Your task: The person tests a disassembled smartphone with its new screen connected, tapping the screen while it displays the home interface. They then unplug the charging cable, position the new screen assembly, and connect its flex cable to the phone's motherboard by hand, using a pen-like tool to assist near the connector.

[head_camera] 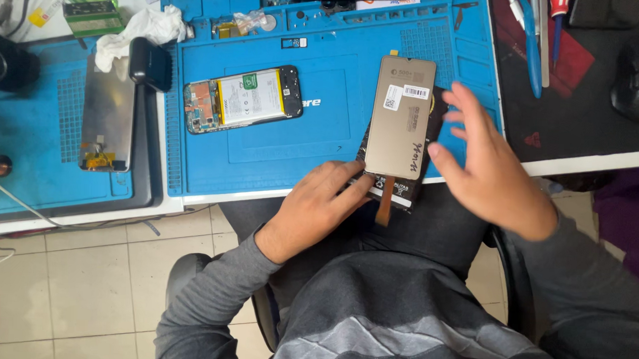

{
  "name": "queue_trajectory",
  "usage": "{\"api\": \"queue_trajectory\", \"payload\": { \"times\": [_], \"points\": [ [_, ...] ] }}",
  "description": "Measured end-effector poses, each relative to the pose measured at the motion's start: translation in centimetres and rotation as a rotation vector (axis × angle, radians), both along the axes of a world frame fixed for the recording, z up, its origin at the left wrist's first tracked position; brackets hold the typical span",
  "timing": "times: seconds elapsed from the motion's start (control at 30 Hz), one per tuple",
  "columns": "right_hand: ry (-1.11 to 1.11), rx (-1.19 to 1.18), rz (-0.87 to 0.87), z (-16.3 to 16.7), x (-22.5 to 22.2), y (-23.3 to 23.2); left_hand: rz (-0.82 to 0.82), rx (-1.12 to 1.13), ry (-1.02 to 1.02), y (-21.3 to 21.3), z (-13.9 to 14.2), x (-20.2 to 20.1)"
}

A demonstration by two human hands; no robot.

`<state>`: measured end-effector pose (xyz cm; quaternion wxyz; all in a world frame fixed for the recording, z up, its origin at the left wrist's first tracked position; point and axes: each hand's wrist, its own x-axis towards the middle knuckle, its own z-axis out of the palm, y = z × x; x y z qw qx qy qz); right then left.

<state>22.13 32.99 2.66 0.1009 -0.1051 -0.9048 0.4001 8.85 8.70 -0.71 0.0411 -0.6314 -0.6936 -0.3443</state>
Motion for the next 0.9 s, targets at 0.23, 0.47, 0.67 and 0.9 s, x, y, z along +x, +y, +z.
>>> {"api": "queue_trajectory", "payload": {
  "times": [0.23, 0.47, 0.67, 0.9],
  "points": [
    [0.072, -0.184, -0.037, -1.6, 0.3, -1.6, -0.032, 0.025, 0.034, 0.0, 0.0, -0.5],
    [0.085, -0.342, 0.017, -2.5, -3.1, -0.3, 0.102, 0.068, -0.011, 0.7, 0.0, -0.5],
    [0.145, -0.202, 0.066, -2.6, -3.9, -0.3, 0.143, 0.053, -0.172, 0.9, 0.4, -0.8],
    [0.158, -0.164, 0.081, -2.0, -3.5, -0.5, 0.148, 0.062, -0.058, 0.9, -0.3, -0.7]
  ]
}}
